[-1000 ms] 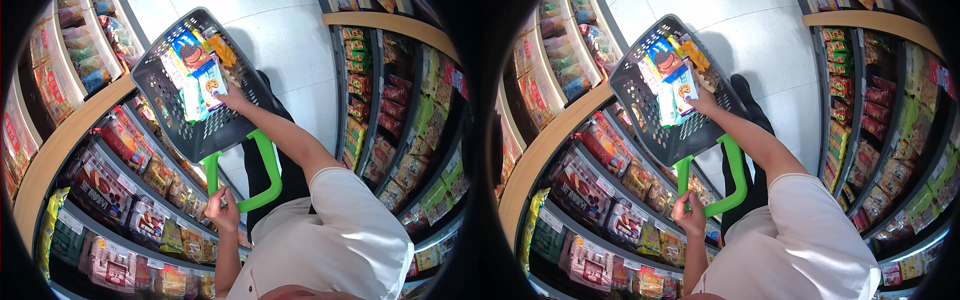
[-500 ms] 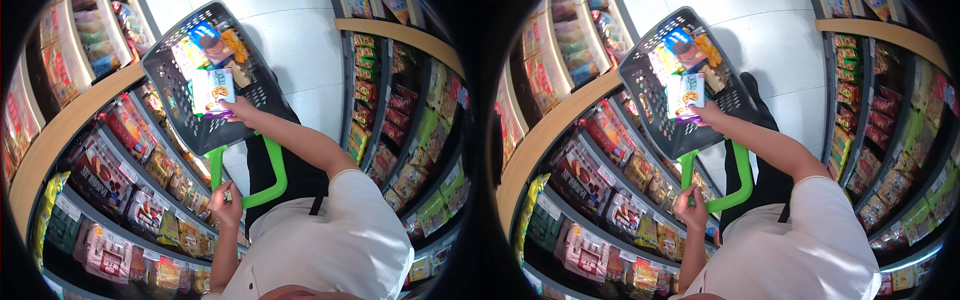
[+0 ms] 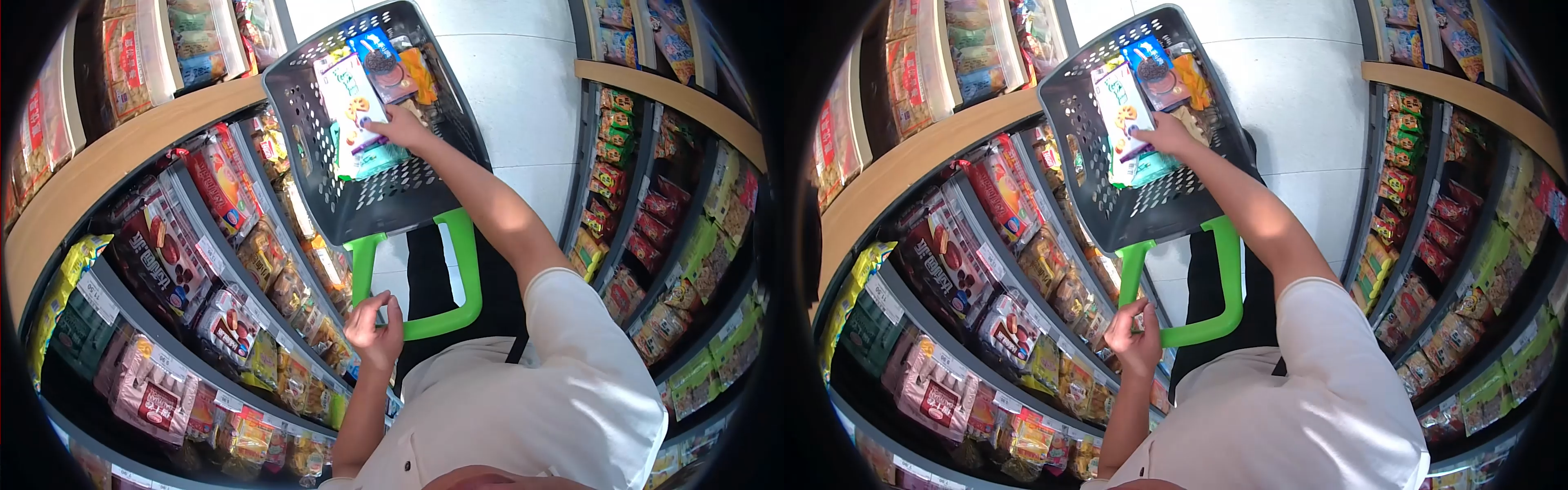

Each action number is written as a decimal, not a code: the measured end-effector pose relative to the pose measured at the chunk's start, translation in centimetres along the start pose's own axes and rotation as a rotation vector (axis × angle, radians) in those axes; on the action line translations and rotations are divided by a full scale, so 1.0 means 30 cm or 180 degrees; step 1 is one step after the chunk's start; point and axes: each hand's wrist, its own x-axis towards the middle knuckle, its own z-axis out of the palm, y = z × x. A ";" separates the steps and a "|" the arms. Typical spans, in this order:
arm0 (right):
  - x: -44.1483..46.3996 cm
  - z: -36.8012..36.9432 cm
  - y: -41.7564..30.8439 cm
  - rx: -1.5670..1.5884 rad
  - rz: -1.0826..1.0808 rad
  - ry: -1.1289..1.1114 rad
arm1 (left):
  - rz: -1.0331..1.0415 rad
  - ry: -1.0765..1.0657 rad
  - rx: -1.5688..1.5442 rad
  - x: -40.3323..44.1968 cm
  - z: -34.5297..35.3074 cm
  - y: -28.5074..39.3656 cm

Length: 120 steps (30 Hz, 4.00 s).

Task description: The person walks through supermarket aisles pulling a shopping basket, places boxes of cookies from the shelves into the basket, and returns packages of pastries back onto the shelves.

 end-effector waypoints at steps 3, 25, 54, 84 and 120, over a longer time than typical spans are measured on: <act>-0.001 0.021 0.040 0.0216 0.0482 -0.0263 | 0.0055 0.0022 -0.0009 0.005 0.000 0.003; 0.122 -0.132 0.340 -0.3232 0.1061 0.0775 | -0.0119 -0.0131 -0.0214 0.005 -0.007 -0.008; -0.927 -0.262 -0.389 0.1604 0.0091 -0.0077 | 0.0062 0.0121 -0.0540 0.017 -0.051 0.005; -1.276 0.099 -1.017 0.0496 -0.1125 -0.1759 | 0.0285 0.1325 -0.5581 -0.068 -0.607 0.321; -1.805 0.359 -1.494 -0.1264 -0.3971 -0.1292 | 0.1009 0.0515 -0.5999 -0.273 -1.015 0.621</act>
